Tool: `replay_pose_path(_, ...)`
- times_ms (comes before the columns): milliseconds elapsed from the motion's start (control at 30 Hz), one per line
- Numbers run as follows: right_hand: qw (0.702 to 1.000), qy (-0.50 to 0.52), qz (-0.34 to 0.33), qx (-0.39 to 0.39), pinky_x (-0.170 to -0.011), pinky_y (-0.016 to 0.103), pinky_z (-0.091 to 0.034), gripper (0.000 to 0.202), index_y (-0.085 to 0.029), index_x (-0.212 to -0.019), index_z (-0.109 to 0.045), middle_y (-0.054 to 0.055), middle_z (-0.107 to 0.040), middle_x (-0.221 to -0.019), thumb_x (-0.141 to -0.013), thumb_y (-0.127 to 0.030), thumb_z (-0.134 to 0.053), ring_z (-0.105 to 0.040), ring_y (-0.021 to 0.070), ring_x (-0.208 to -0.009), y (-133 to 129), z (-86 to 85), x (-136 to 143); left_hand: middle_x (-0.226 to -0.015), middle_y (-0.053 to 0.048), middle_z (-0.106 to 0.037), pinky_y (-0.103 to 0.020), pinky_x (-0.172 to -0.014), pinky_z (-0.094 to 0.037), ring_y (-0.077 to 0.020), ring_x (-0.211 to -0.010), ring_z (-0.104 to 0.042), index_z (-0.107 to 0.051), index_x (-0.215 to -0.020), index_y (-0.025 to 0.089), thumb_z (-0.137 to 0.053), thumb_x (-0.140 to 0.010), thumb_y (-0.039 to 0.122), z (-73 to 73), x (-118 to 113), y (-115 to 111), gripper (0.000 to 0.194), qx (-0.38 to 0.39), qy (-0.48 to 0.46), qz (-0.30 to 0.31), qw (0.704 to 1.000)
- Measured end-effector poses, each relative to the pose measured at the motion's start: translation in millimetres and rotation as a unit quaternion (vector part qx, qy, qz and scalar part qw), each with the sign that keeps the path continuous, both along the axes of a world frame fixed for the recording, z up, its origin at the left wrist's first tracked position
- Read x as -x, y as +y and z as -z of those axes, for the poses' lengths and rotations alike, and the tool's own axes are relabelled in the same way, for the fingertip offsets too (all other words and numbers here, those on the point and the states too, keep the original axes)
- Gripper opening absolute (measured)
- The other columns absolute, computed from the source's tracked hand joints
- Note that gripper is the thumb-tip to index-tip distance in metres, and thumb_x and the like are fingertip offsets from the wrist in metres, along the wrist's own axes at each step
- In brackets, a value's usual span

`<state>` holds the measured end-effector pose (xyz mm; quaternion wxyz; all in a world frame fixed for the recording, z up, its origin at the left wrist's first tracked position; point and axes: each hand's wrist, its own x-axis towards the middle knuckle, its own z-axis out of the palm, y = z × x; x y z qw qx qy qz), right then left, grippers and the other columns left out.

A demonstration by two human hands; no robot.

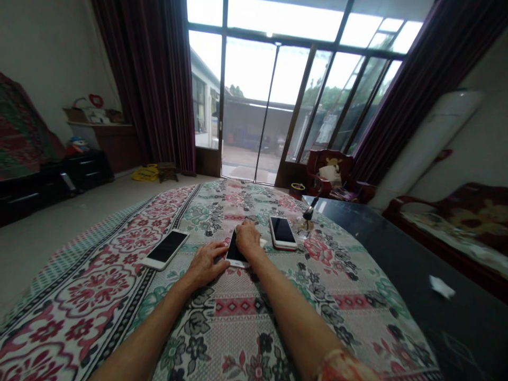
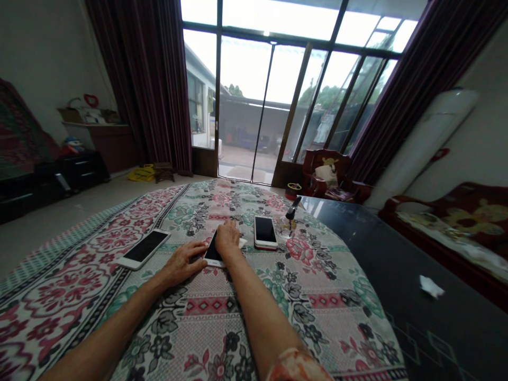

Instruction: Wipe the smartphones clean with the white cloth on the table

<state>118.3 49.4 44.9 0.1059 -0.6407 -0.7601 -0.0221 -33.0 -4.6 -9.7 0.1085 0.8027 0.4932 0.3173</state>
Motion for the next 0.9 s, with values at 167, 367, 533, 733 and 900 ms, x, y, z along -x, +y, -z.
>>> replay_pose_path(167, 0.999, 0.027, -0.019, -0.017, -0.082, 0.034, -0.042, 0.026, -0.016, -0.101, -0.069, 0.013, -0.057, -0.112, -0.087, -0.021, -0.047, -0.050, 0.0252, -0.105, -2.7, 8.0, 6.1, -0.121, -0.009, -0.063, -0.040, -0.098, -0.041, -0.0257, -0.112, -0.056, -0.067, -0.113, 0.019, -0.064, -0.077, 0.028, -1.0, -0.5, -1.6, 0.038, 0.000, 0.002, -0.002, 1.000)
replay_pose_path(367, 0.997, 0.058, 0.035, -0.041, -0.079, 0.030, -0.040, 0.030, -0.020, -0.098, -0.070, 0.012, -0.059, -0.106, -0.088, -0.015, -0.043, -0.052, 0.0228, -0.098, 7.7, 10.8, -21.1, -0.121, -0.009, -0.062, -0.040, -0.099, -0.041, -0.0251, -0.111, -0.056, -0.067, -0.115, 0.017, -0.062, -0.079, 0.027, -4.3, -1.8, -3.4, 0.038, 0.010, 0.006, 0.001, 1.000)
replay_pose_path(533, 0.993, 0.081, 0.071, -0.052, -0.081, 0.030, -0.039, 0.032, -0.018, -0.106, -0.067, 0.012, -0.063, -0.104, -0.091, -0.016, -0.038, -0.055, 0.0219, -0.095, 18.4, 12.0, -26.5, -0.121, -0.008, -0.063, -0.040, -0.099, -0.040, -0.0248, -0.111, -0.057, -0.067, -0.113, 0.020, -0.062, -0.077, 0.026, -5.7, -2.7, -4.4, 0.037, 0.010, 0.004, -0.004, 1.000)
replay_pose_path(733, 0.998, 0.041, -0.025, -0.042, -0.082, 0.030, -0.038, 0.029, -0.018, -0.102, -0.067, 0.011, -0.065, -0.106, -0.088, -0.015, -0.042, -0.054, 0.0220, -0.098, 12.3, 9.7, -13.7, -0.121, -0.008, -0.062, -0.040, -0.099, -0.041, -0.0247, -0.113, -0.055, -0.067, -0.113, 0.020, -0.063, -0.077, 0.028, -2.6, -1.2, -2.3, 0.037, 0.012, -0.005, -0.003, 1.000)
replay_pose_path(900, 0.992, 0.041, -0.115, -0.033, -0.084, 0.028, -0.037, 0.026, -0.021, -0.099, -0.068, 0.006, -0.066, -0.105, -0.085, -0.013, -0.047, -0.054, 0.0200, -0.099, 8.9, 12.8, -7.2, -0.123, -0.008, -0.062, -0.041, -0.100, -0.040, -0.0259, -0.114, -0.055, -0.067, -0.114, 0.020, -0.063, -0.078, 0.029, 0.6, 0.1, 0.2, 0.037, 0.007, 0.002, 0.004, 1.000)
